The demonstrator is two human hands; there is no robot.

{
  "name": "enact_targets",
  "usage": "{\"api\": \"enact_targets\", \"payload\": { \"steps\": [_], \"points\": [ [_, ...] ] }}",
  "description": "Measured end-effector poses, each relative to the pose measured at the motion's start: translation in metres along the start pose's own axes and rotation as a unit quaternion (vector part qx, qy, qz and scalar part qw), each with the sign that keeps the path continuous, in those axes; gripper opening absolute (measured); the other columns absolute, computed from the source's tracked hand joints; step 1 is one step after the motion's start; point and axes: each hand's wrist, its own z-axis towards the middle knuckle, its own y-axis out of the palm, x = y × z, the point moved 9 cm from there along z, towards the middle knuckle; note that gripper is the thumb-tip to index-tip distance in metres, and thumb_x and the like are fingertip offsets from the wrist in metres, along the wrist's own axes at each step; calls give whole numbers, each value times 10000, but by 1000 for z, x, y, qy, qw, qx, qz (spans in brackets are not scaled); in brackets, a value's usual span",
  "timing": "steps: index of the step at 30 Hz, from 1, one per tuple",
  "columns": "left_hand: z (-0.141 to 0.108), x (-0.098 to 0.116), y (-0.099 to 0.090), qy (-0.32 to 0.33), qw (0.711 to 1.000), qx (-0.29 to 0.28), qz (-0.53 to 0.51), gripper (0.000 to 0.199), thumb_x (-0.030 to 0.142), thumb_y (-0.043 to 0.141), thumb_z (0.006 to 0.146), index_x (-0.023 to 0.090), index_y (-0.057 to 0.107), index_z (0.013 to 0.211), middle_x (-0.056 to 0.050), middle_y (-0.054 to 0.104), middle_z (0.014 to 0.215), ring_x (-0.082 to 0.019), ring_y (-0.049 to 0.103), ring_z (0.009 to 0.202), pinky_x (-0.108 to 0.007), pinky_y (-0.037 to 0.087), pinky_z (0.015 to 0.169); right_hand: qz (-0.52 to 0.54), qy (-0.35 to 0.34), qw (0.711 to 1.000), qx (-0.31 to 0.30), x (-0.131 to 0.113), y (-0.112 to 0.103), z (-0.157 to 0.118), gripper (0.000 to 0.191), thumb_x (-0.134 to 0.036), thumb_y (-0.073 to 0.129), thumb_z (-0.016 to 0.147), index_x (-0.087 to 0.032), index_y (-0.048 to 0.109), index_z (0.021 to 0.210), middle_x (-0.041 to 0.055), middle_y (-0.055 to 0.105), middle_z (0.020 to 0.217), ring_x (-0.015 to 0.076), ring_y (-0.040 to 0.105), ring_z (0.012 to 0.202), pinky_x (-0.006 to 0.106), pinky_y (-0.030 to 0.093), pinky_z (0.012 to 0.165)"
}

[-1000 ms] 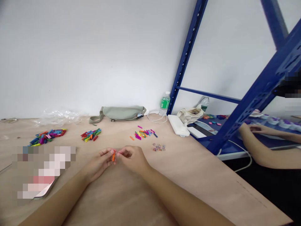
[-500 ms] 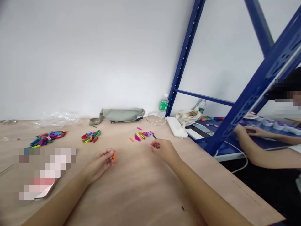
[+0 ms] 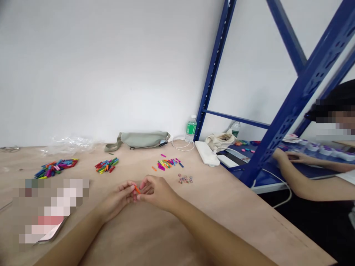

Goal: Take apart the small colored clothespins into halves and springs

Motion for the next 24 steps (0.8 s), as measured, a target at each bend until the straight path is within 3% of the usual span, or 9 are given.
{"api": "enact_targets", "payload": {
  "steps": [4,9,12,14,17,24],
  "points": [
    [-2,2,2,3,1000,3,-15,178,255,614,694,146,584,832,-35,603,738,-108,553,616,-250,413,625,-22,-18,1000,2,5,4,15,78,-182,547,684,-162,530,757,17,632,706,121,602,664,209,469,592],
    [0,1,-11,7,996,70,-58,276,226,613,681,172,533,940,-32,589,777,-123,576,597,-269,425,594,-191,24,975,108,33,-48,43,57,-131,524,644,-154,547,691,25,627,693,123,587,640,210,448,586],
    [2,-3,-25,11,987,134,-92,276,164,613,660,169,510,917,-20,577,712,-122,567,554,-259,420,548,-230,37,964,127,44,-73,62,36,-174,527,655,-146,542,637,35,609,633,138,562,603,232,419,563],
    [3,-4,-33,21,979,170,-114,267,137,606,651,175,496,891,0,559,663,-109,548,517,-243,408,517,-252,31,959,124,43,-78,76,42,-174,540,642,-140,548,619,38,597,610,145,543,598,244,399,569],
    [4,-5,-42,38,969,202,-135,226,146,584,664,199,472,853,40,515,608,-73,489,449,-213,377,474,-265,-10,959,95,28,-58,99,66,-138,537,631,-136,586,675,53,610,689,160,536,679,256,385,634],
    [6,-5,-50,40,963,212,-163,130,176,578,665,200,474,739,49,492,588,-57,413,414,-218,350,469,-212,-114,971,-13,-6,48,153,227,-73,510,659,-182,616,827,6,628,801,122,541,695,210,402,643]
  ]
}}
